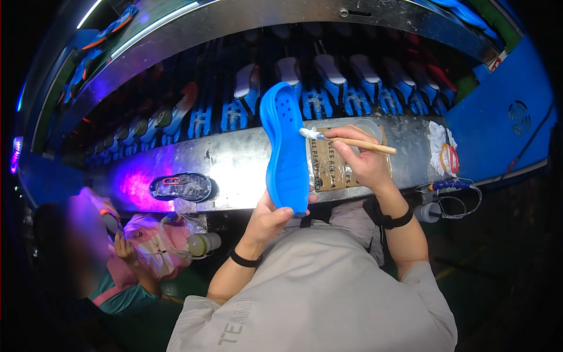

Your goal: Applying adhesive to shoe soles and placing them on a conveyor in a factory setting.

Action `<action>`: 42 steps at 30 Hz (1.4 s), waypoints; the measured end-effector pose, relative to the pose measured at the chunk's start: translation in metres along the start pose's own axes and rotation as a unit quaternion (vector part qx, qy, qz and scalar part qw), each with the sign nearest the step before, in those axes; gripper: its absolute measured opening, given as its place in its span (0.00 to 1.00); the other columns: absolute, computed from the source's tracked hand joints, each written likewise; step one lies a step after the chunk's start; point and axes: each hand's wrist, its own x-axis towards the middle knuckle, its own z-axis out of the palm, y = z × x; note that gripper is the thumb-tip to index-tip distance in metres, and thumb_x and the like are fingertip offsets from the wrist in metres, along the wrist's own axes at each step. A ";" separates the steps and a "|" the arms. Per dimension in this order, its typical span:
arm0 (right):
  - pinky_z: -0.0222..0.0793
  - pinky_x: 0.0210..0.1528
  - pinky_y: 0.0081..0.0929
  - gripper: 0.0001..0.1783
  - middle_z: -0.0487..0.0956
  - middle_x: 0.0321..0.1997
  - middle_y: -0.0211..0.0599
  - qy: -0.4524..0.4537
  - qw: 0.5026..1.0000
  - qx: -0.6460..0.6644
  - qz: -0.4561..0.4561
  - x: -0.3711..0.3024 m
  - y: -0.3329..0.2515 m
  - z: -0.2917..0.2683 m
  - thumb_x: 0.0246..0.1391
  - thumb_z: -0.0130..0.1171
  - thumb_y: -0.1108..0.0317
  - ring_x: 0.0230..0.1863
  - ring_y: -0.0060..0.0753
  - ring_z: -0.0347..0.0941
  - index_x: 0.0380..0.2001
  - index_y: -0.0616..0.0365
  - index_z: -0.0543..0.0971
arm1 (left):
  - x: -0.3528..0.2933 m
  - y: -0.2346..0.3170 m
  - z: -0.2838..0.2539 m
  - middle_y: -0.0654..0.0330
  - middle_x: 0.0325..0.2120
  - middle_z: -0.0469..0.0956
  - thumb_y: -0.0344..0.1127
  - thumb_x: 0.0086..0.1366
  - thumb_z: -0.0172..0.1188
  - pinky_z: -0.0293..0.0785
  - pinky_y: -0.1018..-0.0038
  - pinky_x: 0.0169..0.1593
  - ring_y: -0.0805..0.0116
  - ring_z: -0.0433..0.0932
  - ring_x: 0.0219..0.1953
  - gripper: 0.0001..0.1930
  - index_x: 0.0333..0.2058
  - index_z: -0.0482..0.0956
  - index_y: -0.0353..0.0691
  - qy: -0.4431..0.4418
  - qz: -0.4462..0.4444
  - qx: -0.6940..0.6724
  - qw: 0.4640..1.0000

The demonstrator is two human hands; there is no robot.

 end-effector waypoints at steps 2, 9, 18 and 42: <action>0.72 0.44 0.32 0.09 0.83 0.38 0.42 0.002 1.000 -0.021 -0.020 0.001 -0.001 0.001 0.58 0.60 0.71 0.39 0.37 0.78 0.39 0.63 0.84 | -0.001 0.003 0.003 0.44 0.59 0.70 0.39 0.59 0.67 0.78 0.64 0.53 0.51 0.76 0.58 0.43 0.68 0.53 0.35 -0.010 0.003 0.008 1.000; 0.71 0.40 0.34 0.08 0.83 0.34 0.41 -0.001 0.992 -0.084 -0.093 -0.014 -0.006 0.004 0.54 0.61 0.74 0.35 0.40 0.77 0.37 0.63 0.84 | 0.000 0.009 0.008 0.46 0.58 0.71 0.41 0.59 0.67 0.79 0.65 0.52 0.52 0.76 0.58 0.43 0.67 0.54 0.34 -0.020 -0.002 0.000 1.000; 0.70 0.37 0.33 0.06 0.83 0.32 0.41 -0.039 0.998 -0.049 -0.020 -0.034 -0.023 0.007 0.53 0.60 0.75 0.31 0.39 0.75 0.34 0.63 0.83 | 0.005 0.012 0.004 0.47 0.56 0.72 0.43 0.60 0.67 0.79 0.64 0.53 0.52 0.75 0.59 0.42 0.66 0.56 0.33 -0.009 0.019 0.024 0.999; 0.64 0.42 0.19 0.12 0.76 0.38 0.36 0.199 0.961 0.181 0.062 -0.076 -0.014 -0.012 0.61 0.52 0.72 0.36 0.22 0.69 0.42 0.68 0.80 | -0.008 0.060 0.019 0.40 0.51 0.76 0.57 0.51 0.73 0.84 0.70 0.39 0.55 0.84 0.39 0.51 0.63 0.61 0.25 -0.046 -0.017 -0.018 0.999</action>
